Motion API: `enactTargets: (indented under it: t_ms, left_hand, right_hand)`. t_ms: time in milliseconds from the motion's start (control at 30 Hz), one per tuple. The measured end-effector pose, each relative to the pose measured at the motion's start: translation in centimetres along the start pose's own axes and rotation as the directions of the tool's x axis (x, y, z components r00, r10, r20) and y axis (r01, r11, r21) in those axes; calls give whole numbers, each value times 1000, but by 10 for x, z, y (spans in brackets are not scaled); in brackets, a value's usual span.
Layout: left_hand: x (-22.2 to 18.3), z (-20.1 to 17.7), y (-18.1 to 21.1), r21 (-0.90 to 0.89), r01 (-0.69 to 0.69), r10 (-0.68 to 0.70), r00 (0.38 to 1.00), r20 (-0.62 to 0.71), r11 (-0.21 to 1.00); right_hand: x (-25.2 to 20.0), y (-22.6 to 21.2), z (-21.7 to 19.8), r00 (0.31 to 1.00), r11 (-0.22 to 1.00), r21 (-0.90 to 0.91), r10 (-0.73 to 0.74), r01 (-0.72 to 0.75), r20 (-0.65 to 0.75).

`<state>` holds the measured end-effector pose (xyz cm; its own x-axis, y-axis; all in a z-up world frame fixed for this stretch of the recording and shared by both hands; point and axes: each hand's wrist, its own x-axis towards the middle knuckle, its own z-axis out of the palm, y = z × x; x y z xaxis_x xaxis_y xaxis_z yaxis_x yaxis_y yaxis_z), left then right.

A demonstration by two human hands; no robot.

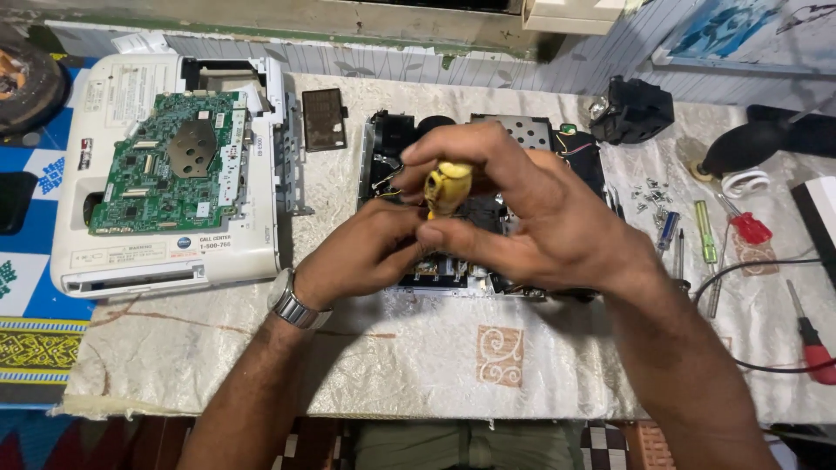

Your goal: Repairing the internal components of a projector by connecting wires and fastening screws.

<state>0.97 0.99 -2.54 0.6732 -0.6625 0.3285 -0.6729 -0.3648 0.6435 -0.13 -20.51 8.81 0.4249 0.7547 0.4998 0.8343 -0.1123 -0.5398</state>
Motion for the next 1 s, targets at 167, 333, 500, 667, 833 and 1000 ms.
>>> enactTargets:
  t_ms: [167, 333, 500, 667, 833, 1000]
  left_hand:
    - [4, -10, 12, -44, -18, 19, 1000, 19, 999]
    - [2, -8, 11, -11, 95, -95, 995, 40, 995]
    - [8, -7, 17, -107, -70, 58, 992, -115, 992]
    - [9, 0, 10, -51, -109, 99, 979, -177, 993]
    - [9, -5, 12, -46, -134, 125, 979, -160, 990]
    - [7, -1, 7, -55, -64, 58, 994, -92, 996]
  right_hand:
    - [-7, 13, 0, 999, 990, 141, -18, 14, 28]
    - [-3, 15, 11, 989, 965, -263, -51, 13, -137]
    - [-5, 16, 14, 955, 870, -490, -95, -58, -282]
    - [-6, 1, -4, 977, 963, -238, 77, -124, -200]
    - [-3, -12, -10, 998, 983, 173, 59, -54, -24]
    - [1, -7, 1, 960, 951, -309, -62, -27, -274]
